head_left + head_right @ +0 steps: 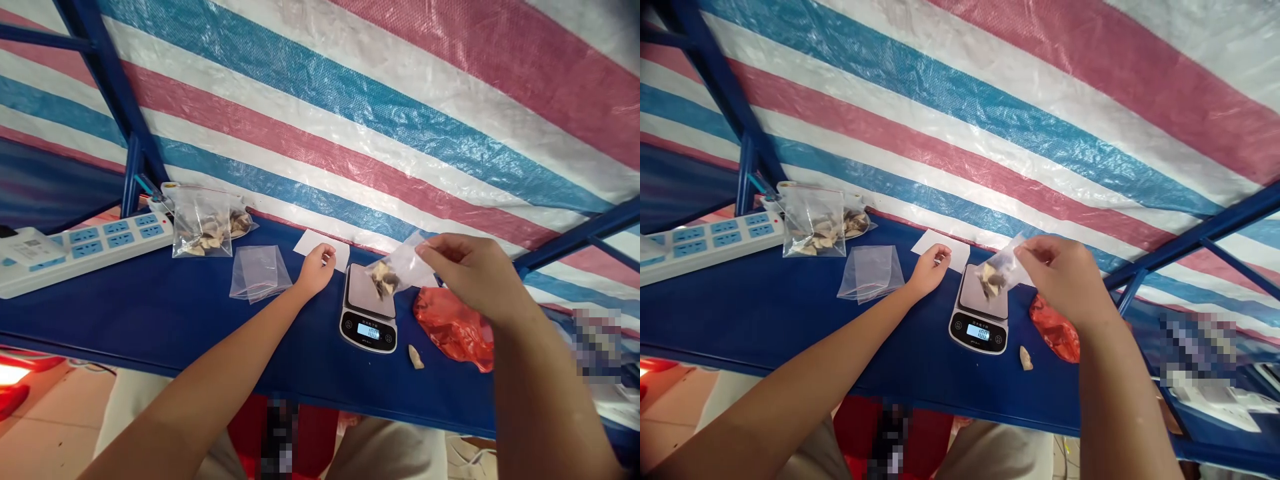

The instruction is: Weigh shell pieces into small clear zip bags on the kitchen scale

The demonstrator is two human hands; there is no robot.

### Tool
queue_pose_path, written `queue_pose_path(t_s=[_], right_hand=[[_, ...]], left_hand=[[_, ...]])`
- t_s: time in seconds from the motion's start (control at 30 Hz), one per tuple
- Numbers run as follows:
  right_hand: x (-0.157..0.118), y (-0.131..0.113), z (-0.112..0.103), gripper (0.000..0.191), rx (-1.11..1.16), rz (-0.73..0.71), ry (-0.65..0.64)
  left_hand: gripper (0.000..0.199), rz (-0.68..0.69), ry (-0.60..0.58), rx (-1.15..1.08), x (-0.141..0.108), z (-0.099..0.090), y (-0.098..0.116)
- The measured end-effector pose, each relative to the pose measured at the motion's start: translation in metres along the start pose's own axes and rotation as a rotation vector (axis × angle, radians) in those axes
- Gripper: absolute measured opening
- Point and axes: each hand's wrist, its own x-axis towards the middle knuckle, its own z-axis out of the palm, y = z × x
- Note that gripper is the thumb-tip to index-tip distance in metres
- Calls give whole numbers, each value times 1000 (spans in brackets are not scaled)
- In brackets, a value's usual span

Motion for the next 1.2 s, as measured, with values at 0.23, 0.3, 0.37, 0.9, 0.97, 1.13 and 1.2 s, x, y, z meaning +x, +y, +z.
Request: queue_pose_path(t_s=[0.23, 0.3, 0.37, 0.9, 0.97, 1.13, 1.2], right_hand=[[-13, 76, 77, 38, 588, 543, 53], [-30, 97, 91, 44, 588, 590, 85], [-48, 114, 95, 51, 570, 624, 150], [-132, 154, 133, 48, 483, 603, 315], [-131, 154, 132, 49, 478, 600, 312], [-132, 154, 132, 50, 464, 595, 339], [-133, 154, 132, 49, 454, 594, 351]], left_hand=[[7, -2, 2, 16, 1, -1, 1], [7, -3, 1, 23, 1, -1, 1], [8, -6, 1, 28, 1, -1, 1], [9, -16, -9, 64, 2, 0, -1], [9, -19, -10, 65, 2, 0, 0], [10, -22, -14, 60, 2, 1, -1], [10, -24, -12, 58, 2, 1, -1]])
